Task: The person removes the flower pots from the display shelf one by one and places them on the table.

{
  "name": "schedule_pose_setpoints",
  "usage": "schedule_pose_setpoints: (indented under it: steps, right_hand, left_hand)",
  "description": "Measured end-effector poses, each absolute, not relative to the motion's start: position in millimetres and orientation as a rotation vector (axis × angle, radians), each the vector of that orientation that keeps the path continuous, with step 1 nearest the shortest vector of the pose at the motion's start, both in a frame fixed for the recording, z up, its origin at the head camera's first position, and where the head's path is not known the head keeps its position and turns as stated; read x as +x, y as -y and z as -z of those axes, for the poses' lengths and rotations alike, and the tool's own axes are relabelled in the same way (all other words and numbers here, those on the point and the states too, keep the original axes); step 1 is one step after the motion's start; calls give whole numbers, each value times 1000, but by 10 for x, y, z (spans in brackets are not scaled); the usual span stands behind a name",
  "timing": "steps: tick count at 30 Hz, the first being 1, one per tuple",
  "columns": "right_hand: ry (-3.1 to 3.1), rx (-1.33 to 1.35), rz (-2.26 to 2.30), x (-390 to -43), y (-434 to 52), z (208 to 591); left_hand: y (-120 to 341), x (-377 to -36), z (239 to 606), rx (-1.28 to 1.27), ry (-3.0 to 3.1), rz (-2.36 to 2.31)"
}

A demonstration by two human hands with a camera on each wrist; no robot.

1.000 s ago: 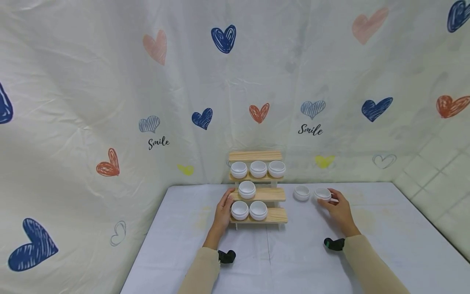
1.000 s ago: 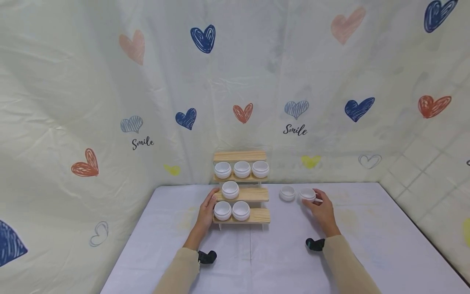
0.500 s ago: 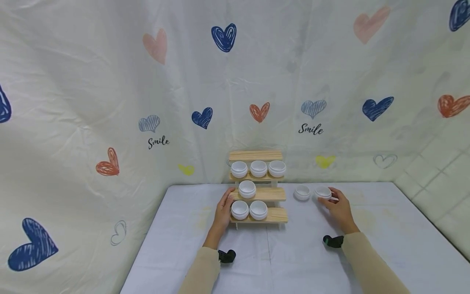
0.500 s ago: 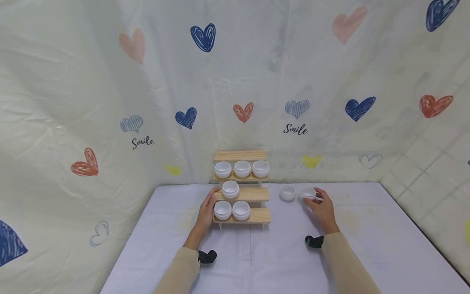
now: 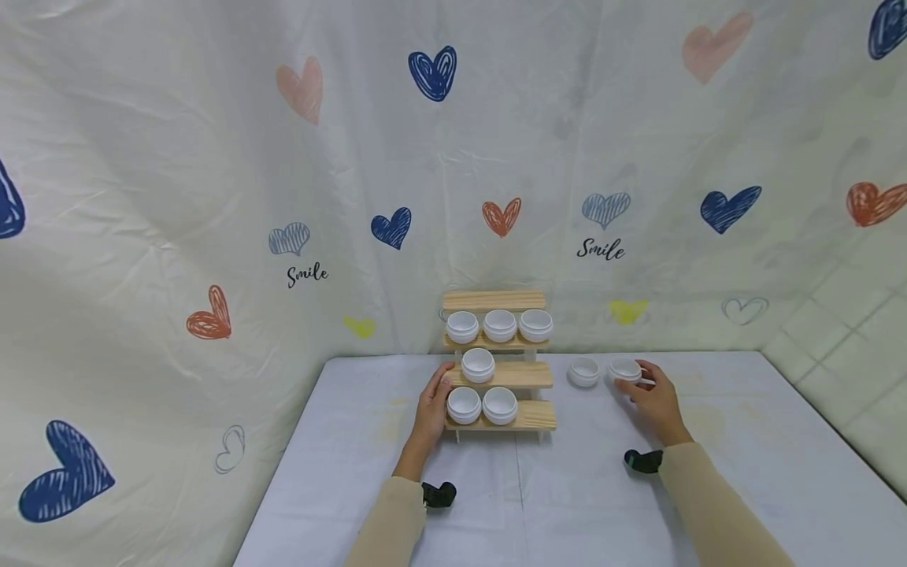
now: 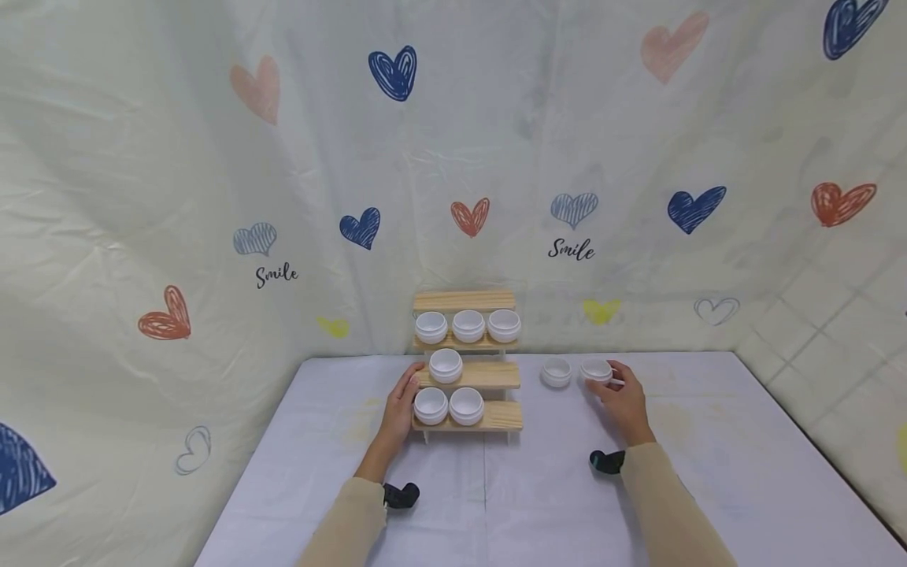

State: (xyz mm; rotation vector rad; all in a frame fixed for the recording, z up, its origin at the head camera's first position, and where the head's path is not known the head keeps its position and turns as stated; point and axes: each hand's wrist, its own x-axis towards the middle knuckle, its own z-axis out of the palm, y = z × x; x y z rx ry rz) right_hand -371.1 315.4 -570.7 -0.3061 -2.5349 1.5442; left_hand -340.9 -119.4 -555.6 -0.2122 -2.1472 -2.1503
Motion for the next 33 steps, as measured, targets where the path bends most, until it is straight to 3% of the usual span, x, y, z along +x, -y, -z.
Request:
schedule_pose_setpoints:
  steps: [5,22,33]
  right_hand:
    - [2533,-322,-1560,-3728,-3142,5712]
    - [2575,-353,-1502,-3744,-3152,5732]
    - [2598,-335,-1436,-3740,-3134,5714]
  left_hand:
    - [1194,-3289,5387,-233,2133,2155]
    - [1190,-3276,5386,-244,2132,2158]
    - [1147,-3467,5656,-196,2106,2103]
